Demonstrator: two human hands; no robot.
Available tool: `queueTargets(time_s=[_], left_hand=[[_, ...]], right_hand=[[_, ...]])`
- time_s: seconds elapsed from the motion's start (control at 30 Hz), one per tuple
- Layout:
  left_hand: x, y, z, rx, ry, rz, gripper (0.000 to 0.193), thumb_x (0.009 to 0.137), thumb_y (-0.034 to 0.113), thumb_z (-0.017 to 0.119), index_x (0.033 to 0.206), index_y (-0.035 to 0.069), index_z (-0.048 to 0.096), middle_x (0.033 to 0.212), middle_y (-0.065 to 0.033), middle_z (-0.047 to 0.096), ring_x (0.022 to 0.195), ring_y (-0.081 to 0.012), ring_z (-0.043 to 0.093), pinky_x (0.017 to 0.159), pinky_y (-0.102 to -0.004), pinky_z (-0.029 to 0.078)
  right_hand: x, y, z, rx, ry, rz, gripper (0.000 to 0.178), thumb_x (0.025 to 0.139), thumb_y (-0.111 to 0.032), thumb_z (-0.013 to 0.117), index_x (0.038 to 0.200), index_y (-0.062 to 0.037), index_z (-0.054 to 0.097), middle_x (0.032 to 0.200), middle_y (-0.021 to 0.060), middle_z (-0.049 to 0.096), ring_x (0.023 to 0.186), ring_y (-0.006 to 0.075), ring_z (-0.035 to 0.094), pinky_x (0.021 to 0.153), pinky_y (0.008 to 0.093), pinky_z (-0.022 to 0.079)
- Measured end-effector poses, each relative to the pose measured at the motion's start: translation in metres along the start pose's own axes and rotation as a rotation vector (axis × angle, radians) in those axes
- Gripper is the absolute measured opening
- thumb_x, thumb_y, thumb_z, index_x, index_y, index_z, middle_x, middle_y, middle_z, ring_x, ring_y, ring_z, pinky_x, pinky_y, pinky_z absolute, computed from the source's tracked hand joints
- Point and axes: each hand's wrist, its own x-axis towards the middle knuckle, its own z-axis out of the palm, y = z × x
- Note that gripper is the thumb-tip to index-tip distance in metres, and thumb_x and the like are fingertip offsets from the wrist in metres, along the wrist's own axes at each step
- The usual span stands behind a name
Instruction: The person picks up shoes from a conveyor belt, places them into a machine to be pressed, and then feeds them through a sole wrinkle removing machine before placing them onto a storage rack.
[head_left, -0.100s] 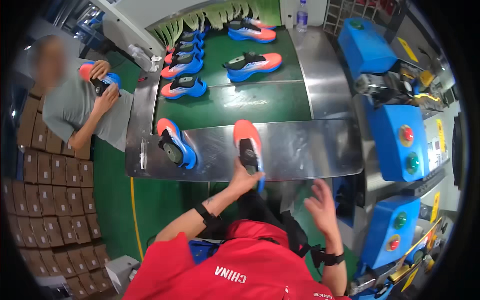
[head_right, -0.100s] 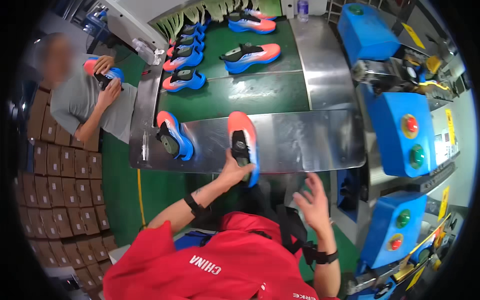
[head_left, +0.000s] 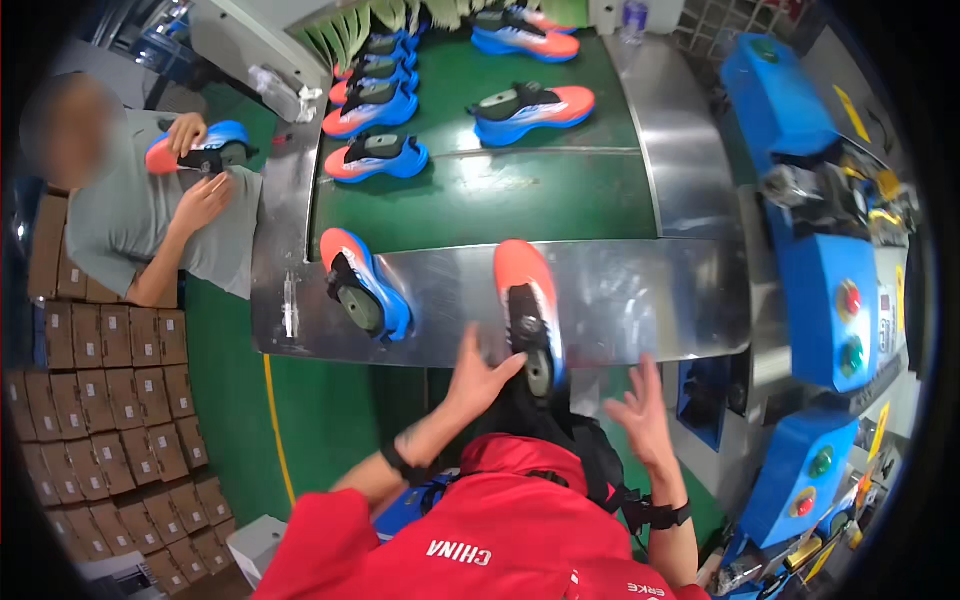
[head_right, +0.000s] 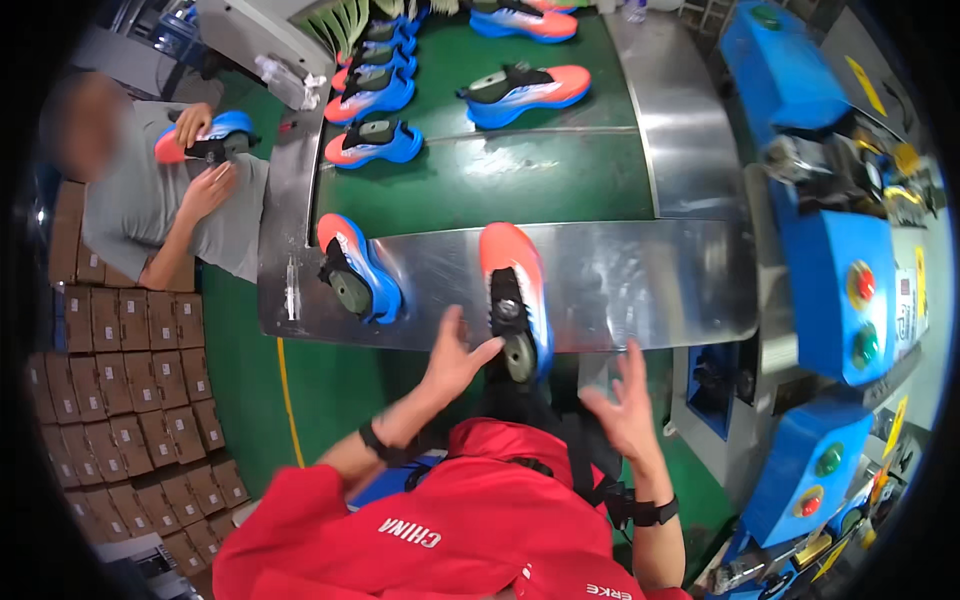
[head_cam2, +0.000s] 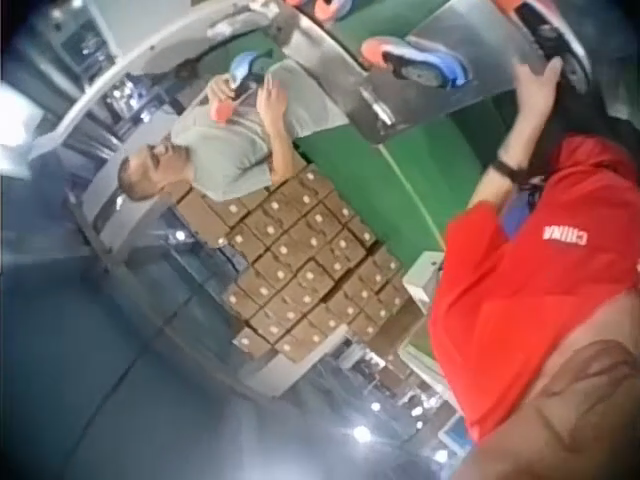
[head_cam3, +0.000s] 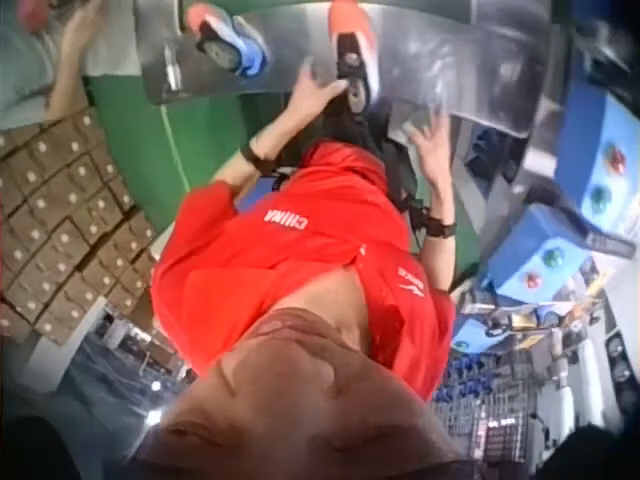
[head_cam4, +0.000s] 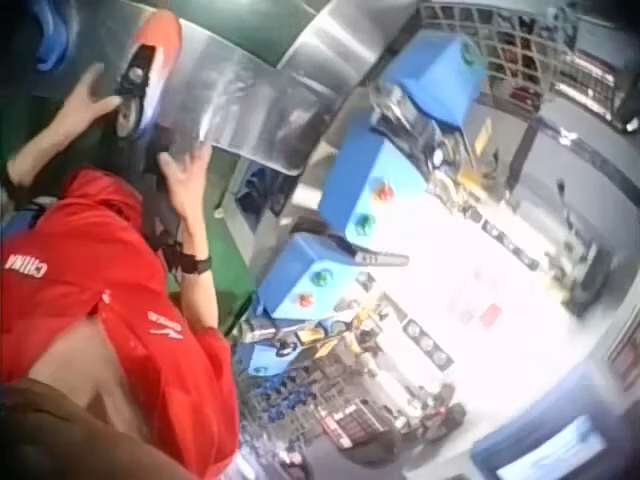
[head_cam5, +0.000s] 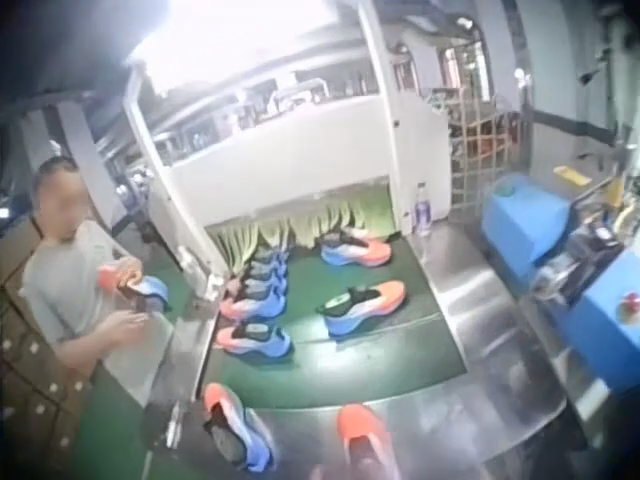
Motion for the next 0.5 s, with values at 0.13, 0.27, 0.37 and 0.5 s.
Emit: queueTargets(time_s=[0.13, 0.27, 0.37, 0.5], left_hand=[[0.027, -0.02, -0.072, -0.168, 0.634, -0.114, 0.092, 0.081, 0.02, 0.077, 0.147, -0.007, 0.018, 0.147, -0.0223, 0.034, 0.141, -0.0296, 0.029, 0.116, -0.0393, 0.021], [0.118, -0.03, -0.159, -0.388, 0.529, -0.199, 0.064, 0.075, 0.01, 0.08, 0.128, -0.003, 0.048, 0.116, -0.0101, 0.058, 0.1, -0.0234, 0.059, 0.089, -0.0378, 0.048], [0.124, -0.033, -0.172, -0.564, 0.337, -0.175, 0.044, 0.081, 0.002, 0.071, 0.122, -0.001, 0.054, 0.111, -0.0074, 0.062, 0.091, -0.0213, 0.063, 0.08, -0.0381, 0.053], [0.113, 0.031, -0.186, -0.553, -0.122, -0.298, 0.044, 0.087, 0.006, 0.066, 0.126, -0.005, 0.05, 0.118, -0.0146, 0.06, 0.103, -0.026, 0.062, 0.09, -0.0422, 0.051]], right_hand=[[0.066, 0.016, 0.103, -0.604, 0.147, -0.023, 0.101, 0.073, -0.024, 0.079, 0.147, 0.0069, 0.019, 0.151, 0.0302, 0.024, 0.141, 0.0445, 0.025, 0.116, 0.0459, 0.025], [0.1, -0.005, 0.117, -0.496, 0.112, -0.045, 0.088, 0.073, -0.017, 0.075, 0.145, 0.0042, 0.028, 0.134, 0.0279, 0.049, 0.124, 0.0363, 0.05, 0.104, 0.0436, 0.04], [0.103, -0.044, 0.115, -0.152, 0.038, 0.309, 0.071, 0.078, -0.019, 0.075, 0.136, 0.0037, 0.042, 0.112, 0.0123, 0.061, 0.103, 0.0188, 0.056, 0.091, 0.0334, 0.047], [0.06, -0.074, 0.104, 0.322, 0.221, 0.053, 0.053, 0.078, -0.024, 0.076, 0.121, 0.0017, 0.058, 0.105, 0.0057, 0.061, 0.097, 0.0133, 0.053, 0.089, 0.0309, 0.045]])
